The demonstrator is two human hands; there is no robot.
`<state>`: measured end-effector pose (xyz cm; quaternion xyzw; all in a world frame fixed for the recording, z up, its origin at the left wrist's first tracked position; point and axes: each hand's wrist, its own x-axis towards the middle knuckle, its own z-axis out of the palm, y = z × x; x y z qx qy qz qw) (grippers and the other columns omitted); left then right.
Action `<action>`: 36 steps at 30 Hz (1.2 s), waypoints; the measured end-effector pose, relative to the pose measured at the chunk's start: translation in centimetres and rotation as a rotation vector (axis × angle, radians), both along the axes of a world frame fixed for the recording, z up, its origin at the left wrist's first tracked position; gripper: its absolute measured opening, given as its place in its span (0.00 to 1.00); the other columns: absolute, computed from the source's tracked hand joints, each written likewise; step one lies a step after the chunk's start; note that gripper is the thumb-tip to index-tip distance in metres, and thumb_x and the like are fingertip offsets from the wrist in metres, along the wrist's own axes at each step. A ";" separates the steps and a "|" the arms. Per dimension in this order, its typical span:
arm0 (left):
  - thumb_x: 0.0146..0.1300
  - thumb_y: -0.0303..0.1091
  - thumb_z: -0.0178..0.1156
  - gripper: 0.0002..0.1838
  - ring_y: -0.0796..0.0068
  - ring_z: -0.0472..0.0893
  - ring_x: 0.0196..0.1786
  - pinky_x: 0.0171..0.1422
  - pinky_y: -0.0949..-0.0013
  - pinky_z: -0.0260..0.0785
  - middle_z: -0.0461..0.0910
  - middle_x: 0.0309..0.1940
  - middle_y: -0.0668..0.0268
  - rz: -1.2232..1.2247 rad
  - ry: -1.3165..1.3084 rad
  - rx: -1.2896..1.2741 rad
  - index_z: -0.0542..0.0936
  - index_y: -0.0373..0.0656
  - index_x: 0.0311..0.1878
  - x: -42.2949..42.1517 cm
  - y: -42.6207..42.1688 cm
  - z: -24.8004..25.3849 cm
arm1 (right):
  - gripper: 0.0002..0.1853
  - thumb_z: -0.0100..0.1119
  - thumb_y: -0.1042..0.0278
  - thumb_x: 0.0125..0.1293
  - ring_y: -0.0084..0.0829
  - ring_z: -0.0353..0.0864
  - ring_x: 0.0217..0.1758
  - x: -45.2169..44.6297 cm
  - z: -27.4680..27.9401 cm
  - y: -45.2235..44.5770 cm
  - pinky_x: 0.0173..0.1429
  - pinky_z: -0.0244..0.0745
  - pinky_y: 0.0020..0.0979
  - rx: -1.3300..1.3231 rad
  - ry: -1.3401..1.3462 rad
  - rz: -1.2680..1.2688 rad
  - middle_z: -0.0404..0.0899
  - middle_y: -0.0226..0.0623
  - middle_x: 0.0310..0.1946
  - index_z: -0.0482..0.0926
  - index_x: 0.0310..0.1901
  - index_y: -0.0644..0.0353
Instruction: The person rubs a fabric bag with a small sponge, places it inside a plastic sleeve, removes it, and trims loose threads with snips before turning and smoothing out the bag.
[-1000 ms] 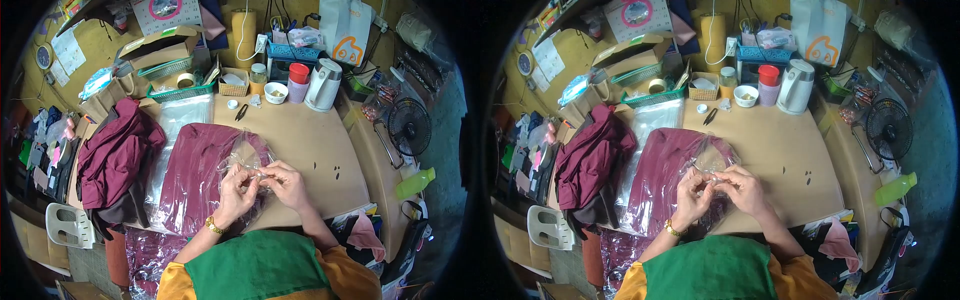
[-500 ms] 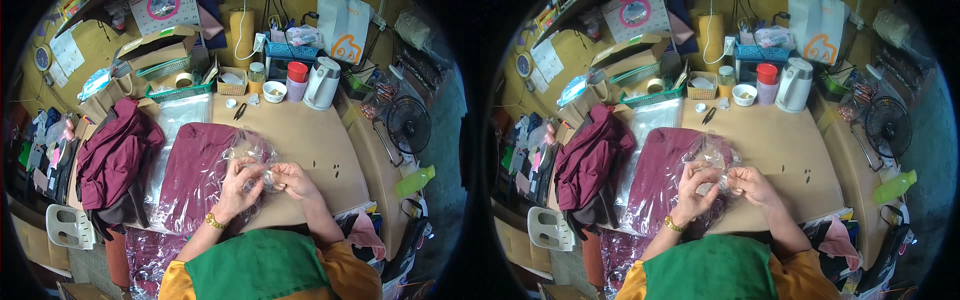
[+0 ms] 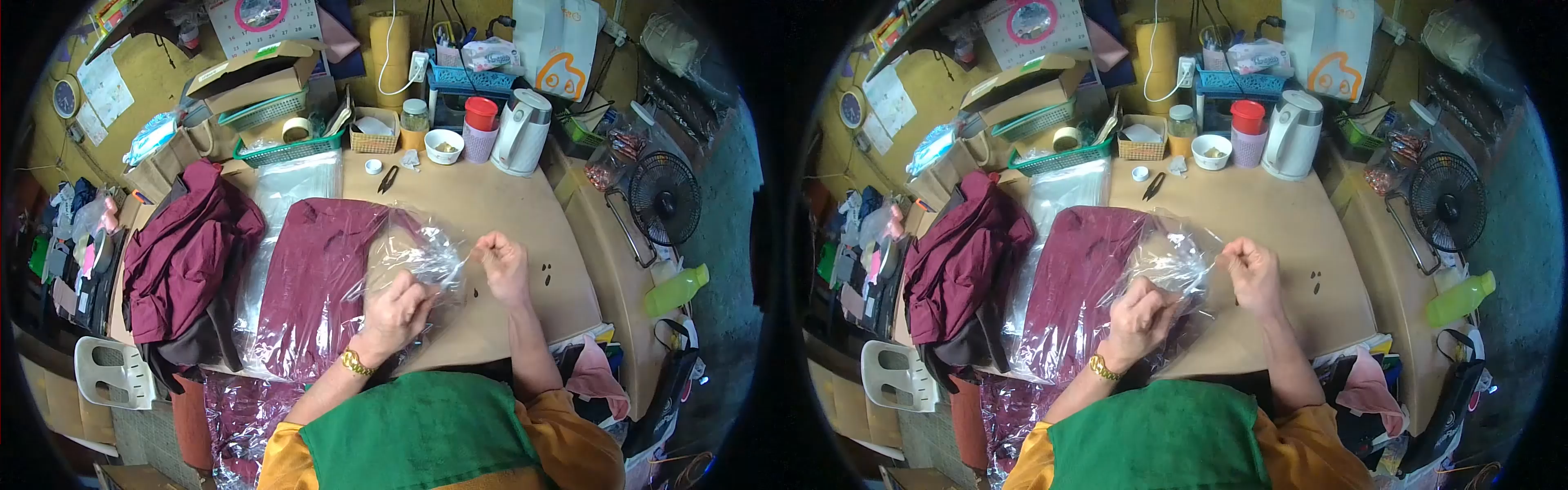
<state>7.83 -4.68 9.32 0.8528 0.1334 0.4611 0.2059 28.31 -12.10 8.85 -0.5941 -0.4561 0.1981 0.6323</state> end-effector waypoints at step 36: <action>0.65 0.51 0.59 0.36 0.48 0.50 0.79 0.79 0.36 0.33 0.55 0.76 0.52 0.681 0.673 -0.120 0.64 0.46 0.73 -7.4 6.0 -9.4 | 0.15 0.57 0.69 0.70 0.22 0.80 0.41 3.0 -5.6 1.8 0.39 0.76 0.27 -0.005 0.911 0.487 0.81 0.41 0.50 0.67 0.55 0.54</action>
